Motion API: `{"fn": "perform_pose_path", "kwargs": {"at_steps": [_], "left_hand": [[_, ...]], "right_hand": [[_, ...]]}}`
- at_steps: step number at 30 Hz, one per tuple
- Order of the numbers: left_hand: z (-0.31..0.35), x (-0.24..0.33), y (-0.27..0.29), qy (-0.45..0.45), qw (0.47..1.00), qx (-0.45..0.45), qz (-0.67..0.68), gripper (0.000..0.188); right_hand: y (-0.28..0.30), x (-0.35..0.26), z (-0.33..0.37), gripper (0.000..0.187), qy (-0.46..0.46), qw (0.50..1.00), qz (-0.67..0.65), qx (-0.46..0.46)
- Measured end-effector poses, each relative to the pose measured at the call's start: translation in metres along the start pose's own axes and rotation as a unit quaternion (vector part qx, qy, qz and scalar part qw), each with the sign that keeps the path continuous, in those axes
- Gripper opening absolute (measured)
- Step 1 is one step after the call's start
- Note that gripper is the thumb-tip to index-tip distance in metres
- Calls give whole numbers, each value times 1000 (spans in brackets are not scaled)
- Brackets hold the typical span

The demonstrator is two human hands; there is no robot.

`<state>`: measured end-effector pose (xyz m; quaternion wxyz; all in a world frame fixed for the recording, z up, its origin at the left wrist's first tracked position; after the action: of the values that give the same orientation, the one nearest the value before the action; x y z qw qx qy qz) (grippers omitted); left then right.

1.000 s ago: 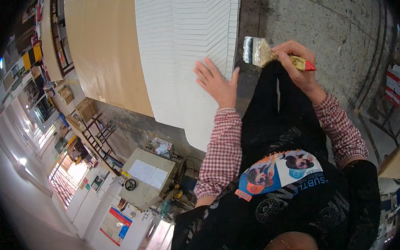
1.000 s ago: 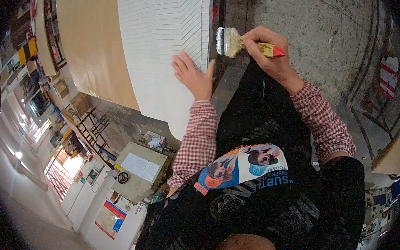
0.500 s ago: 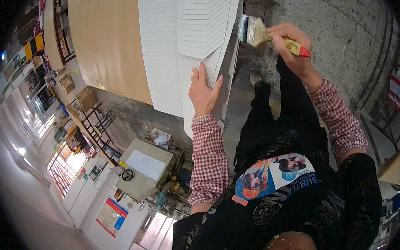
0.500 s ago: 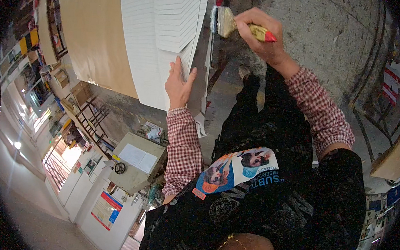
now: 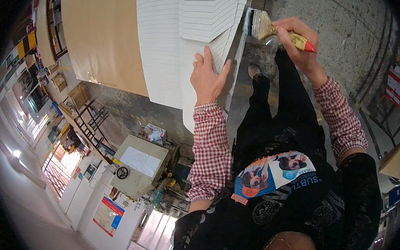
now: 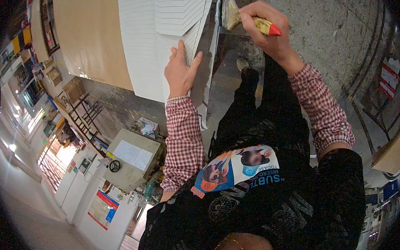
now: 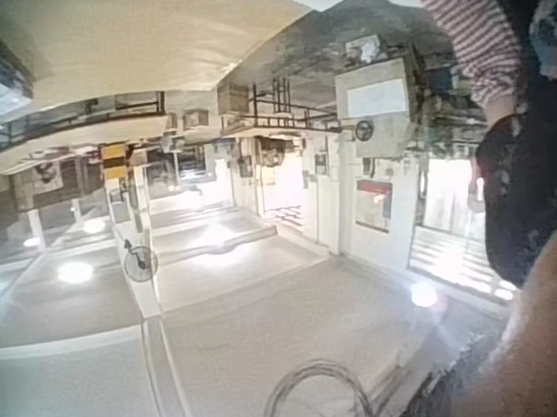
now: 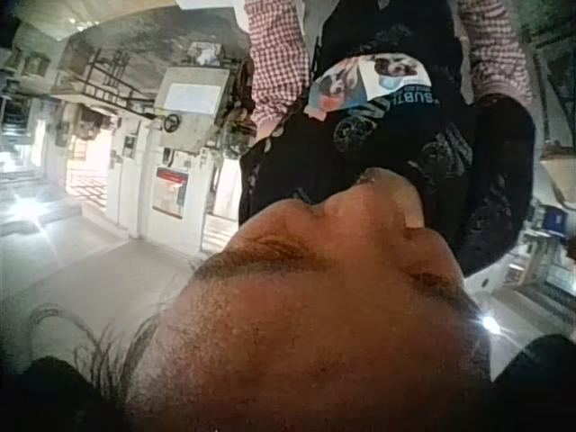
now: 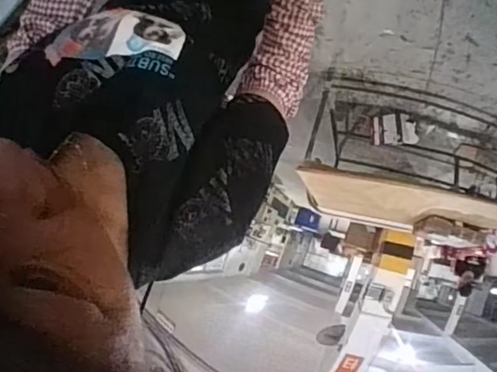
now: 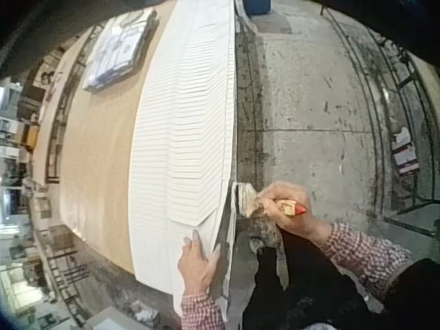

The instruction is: Applying glue to the edges of a stack of paper with a brush.

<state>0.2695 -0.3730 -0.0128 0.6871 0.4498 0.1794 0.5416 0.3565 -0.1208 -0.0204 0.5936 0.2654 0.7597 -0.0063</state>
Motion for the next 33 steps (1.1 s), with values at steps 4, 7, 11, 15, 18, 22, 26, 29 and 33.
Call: {"fn": "perform_pose_path", "kwargs": {"at_steps": [4, 7, 11, 15, 18, 22, 26, 29, 33], "left_hand": [[-1, 1, -6, 6, 1000, 2, -17, 81], [-4, 0, -16, 4, 999, 22, -35, 85], [-2, 0, -42, 25, 990, 130, -54, 92], [20, -7, -78, 50, 971, 223, -72, 100], [43, -19, -78, 80, 978, 156, -118, 104], [40, -29, -55, 20, 989, 120, -81, 101], [42, -35, -29, -1, 999, 31, -20, 89], [40, -34, -17, -15, 1000, 8, 7, 83], [34, -32, -10, -31, 999, -15, 36, 81]], "right_hand": [[-16, 0, 13, 11, -10, 1000, -16, -19], [-23, -10, 31, 10, -64, 995, -56, -59], [-17, -25, 38, 9, -94, 993, -65, -42], [-8, -23, 41, 10, -58, 997, -52, -10], [-7, -21, 47, 10, -70, 997, -25, -22], [-12, -23, 50, 10, -70, 997, -38, -22], [-12, -23, 42, 10, -41, 998, -44, -5], [-13, -22, 28, 8, 4, 1000, 6, 26], [-24, -15, 33, 8, 11, 1000, 12, 17]]}}
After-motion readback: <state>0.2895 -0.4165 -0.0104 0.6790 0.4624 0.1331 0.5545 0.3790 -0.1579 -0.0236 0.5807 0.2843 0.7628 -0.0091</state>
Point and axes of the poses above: each hand's wrist, its own z-axis away from the middle knuckle, its own y-axis out of the back of the hand, x = y × z, the point moved 2 cm from there along -z, towards the middle knuckle, and after that the axes turned 8 degrees about -x, right-handed, at the moved point
